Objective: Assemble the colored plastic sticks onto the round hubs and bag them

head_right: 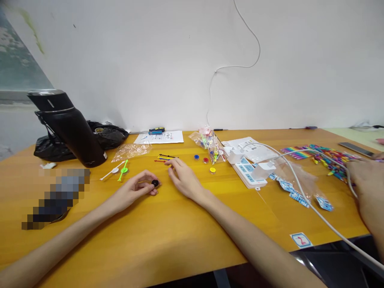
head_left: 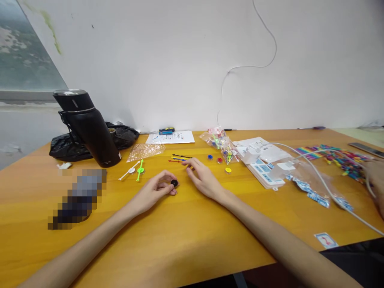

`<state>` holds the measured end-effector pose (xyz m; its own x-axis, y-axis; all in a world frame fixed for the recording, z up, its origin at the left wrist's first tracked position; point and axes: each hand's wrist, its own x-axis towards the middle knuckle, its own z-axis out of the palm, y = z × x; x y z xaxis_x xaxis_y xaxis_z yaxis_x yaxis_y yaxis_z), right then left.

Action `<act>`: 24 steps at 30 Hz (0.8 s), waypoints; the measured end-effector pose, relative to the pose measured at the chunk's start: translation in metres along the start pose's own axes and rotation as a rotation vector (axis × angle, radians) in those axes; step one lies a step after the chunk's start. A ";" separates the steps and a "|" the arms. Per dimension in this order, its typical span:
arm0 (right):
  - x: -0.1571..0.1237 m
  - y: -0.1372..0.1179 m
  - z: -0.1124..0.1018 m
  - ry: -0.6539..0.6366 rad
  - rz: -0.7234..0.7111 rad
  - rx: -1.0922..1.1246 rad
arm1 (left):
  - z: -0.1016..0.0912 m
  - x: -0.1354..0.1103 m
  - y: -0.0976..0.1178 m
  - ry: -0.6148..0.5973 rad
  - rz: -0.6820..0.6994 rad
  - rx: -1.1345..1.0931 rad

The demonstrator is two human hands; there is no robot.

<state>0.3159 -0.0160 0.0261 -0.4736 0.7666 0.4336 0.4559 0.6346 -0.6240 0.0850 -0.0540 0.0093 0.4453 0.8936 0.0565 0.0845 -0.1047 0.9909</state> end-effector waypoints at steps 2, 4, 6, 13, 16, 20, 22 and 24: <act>0.002 0.014 -0.007 0.029 -0.022 -0.223 | -0.001 0.000 0.000 -0.014 -0.006 0.018; 0.003 0.027 -0.010 -0.017 -0.012 -0.349 | -0.001 0.000 0.001 -0.025 -0.014 0.030; 0.003 0.034 -0.009 -0.054 0.015 -0.419 | -0.001 -0.002 0.001 -0.031 -0.016 0.044; 0.003 0.037 -0.004 0.066 0.076 -0.634 | 0.001 -0.003 0.007 -0.035 -0.012 0.053; 0.005 0.041 -0.007 0.076 0.088 -0.694 | 0.001 -0.004 0.008 -0.036 -0.020 0.062; 0.006 0.043 -0.014 0.071 0.125 -0.674 | 0.001 -0.004 0.009 -0.042 -0.014 0.069; 0.006 0.041 -0.016 0.054 0.171 -0.674 | 0.002 -0.004 0.009 -0.044 -0.012 0.075; 0.007 0.040 -0.017 0.037 0.207 -0.708 | 0.002 -0.004 0.010 -0.044 -0.015 0.083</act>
<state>0.3442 0.0164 0.0151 -0.3049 0.8725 0.3817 0.9163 0.3781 -0.1322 0.0856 -0.0595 0.0189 0.4819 0.8756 0.0349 0.1642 -0.1293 0.9779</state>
